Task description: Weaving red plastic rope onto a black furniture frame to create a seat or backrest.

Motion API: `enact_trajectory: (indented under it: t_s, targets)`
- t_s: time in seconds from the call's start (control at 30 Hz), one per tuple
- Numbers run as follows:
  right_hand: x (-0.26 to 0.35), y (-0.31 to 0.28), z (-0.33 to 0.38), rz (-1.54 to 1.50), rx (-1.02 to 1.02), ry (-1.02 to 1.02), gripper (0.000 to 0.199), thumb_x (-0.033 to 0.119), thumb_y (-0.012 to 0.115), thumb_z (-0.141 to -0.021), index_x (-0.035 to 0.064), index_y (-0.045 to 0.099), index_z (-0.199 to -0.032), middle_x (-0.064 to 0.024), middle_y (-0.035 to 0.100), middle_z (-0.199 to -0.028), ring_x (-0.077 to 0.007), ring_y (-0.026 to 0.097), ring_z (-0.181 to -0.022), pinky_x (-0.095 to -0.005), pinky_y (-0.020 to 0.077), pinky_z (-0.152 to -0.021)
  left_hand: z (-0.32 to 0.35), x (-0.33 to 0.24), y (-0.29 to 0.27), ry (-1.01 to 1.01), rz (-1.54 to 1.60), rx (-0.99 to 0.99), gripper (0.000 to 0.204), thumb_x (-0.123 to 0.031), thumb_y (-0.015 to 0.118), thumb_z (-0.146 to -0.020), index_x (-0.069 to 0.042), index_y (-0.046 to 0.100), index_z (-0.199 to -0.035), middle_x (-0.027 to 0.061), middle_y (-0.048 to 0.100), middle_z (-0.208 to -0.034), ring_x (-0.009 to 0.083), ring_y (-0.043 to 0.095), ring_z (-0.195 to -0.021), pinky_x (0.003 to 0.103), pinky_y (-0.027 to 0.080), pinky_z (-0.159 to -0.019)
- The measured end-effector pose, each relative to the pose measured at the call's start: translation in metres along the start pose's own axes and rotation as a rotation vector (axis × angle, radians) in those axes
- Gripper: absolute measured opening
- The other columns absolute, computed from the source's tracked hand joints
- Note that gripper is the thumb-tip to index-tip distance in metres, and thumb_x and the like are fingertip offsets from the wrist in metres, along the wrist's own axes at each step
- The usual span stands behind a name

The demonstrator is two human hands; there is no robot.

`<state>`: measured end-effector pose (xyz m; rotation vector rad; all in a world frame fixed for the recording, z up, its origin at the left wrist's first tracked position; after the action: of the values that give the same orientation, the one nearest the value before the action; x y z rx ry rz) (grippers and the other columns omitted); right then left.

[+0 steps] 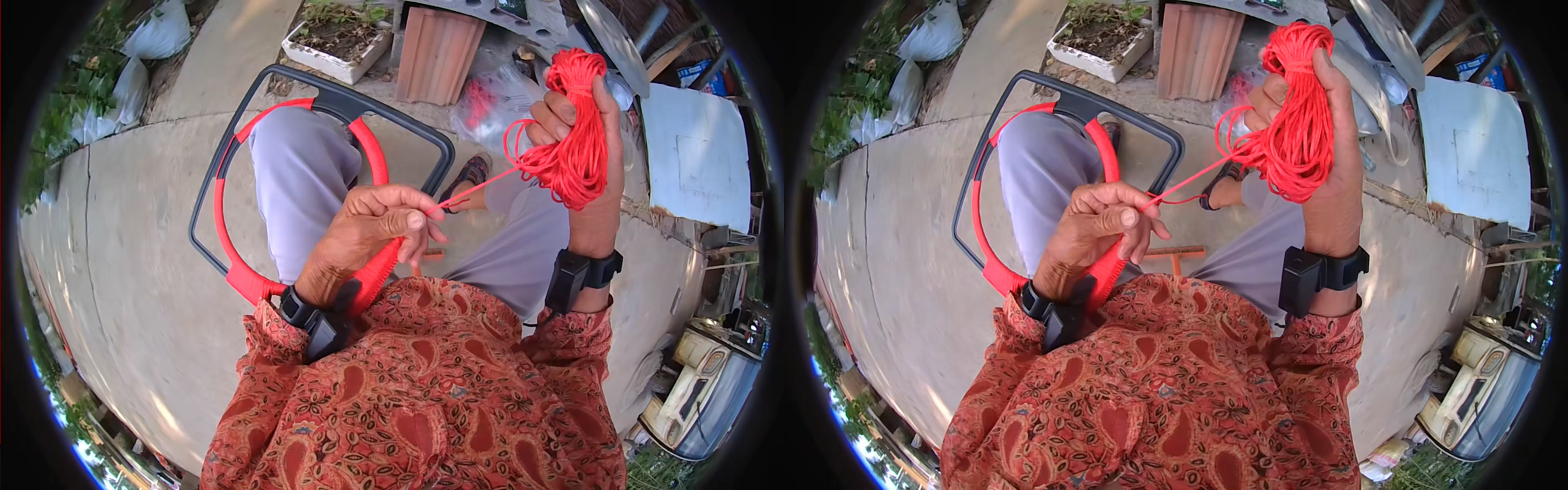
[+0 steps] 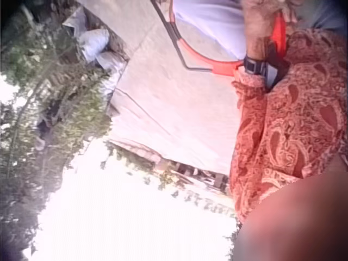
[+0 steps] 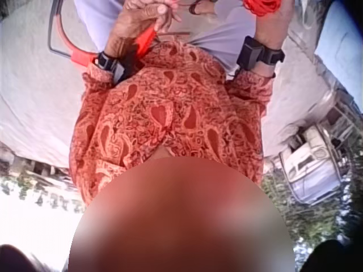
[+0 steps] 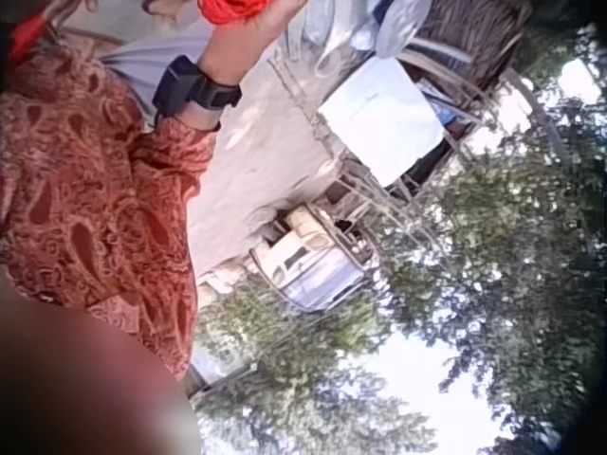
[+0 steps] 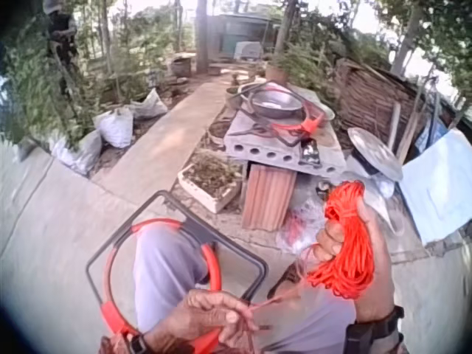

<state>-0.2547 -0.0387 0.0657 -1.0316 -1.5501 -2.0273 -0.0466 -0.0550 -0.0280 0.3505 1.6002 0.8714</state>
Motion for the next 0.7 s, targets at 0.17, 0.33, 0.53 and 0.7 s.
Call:
enact_trajectory:
  t_s: [0.17,0.33,0.53,0.7]
  targets:
    - [0.018,-0.051,-0.014,-0.155,-0.013,-0.027,0.030,0.034,0.056,-0.094,0.0046,0.049,-0.090,-0.0030,0.047,-0.076,-0.0134,0.045,-0.070,-0.0274,0.0387,-0.062,0.009,-0.020,-0.008,0.158,-0.167,-0.318,0.012,-0.003,0.061,-0.090,0.004,0.065,-0.099,0.0075,0.063,-0.077,0.0140,0.058,-0.062,0.026,0.051,-0.062]
    - [0.042,-0.091,-0.021,-0.135,-0.133,-0.150,0.032,0.028,0.057,-0.094,-0.0012,0.047,-0.101,-0.0026,0.044,-0.078,-0.0134,0.041,-0.072,-0.0268,0.0379,-0.066,0.010,-0.029,-0.006,0.327,-0.973,-0.438,0.008,0.000,0.065,-0.085,0.001,0.067,-0.092,0.0043,0.061,-0.070,0.0164,0.057,-0.076,0.031,0.046,-0.074]
    - [0.052,-0.107,-0.022,-0.089,-0.233,-0.241,0.028,0.025,0.060,-0.093,0.0001,0.051,-0.102,-0.0033,0.050,-0.080,-0.0153,0.049,-0.074,-0.0289,0.0436,-0.067,0.011,-0.036,0.002,0.381,-1.334,-0.513,0.007,-0.002,0.068,-0.081,0.000,0.065,-0.086,0.0073,0.063,-0.084,0.0215,0.056,-0.086,0.033,0.043,-0.081]
    - [0.056,-0.148,-0.025,0.215,-0.362,-0.341,0.028,0.013,0.075,-0.080,0.0033,0.061,-0.102,-0.0037,0.063,-0.090,-0.0154,0.064,-0.080,-0.0319,0.0544,-0.071,0.007,-0.033,0.001,0.457,-1.215,-0.439,0.012,-0.007,0.071,-0.077,-0.005,0.059,-0.078,0.0070,0.063,-0.091,0.0271,0.054,-0.099,0.038,0.040,-0.089]
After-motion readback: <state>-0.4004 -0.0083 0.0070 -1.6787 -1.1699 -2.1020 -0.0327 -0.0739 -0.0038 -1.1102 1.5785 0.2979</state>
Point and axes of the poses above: each hand's wrist, its own z-axis away from the middle knuckle, its own y-axis out of the palm, x = y × z, the point moved 6 cm from there along -z, towards the middle knuckle
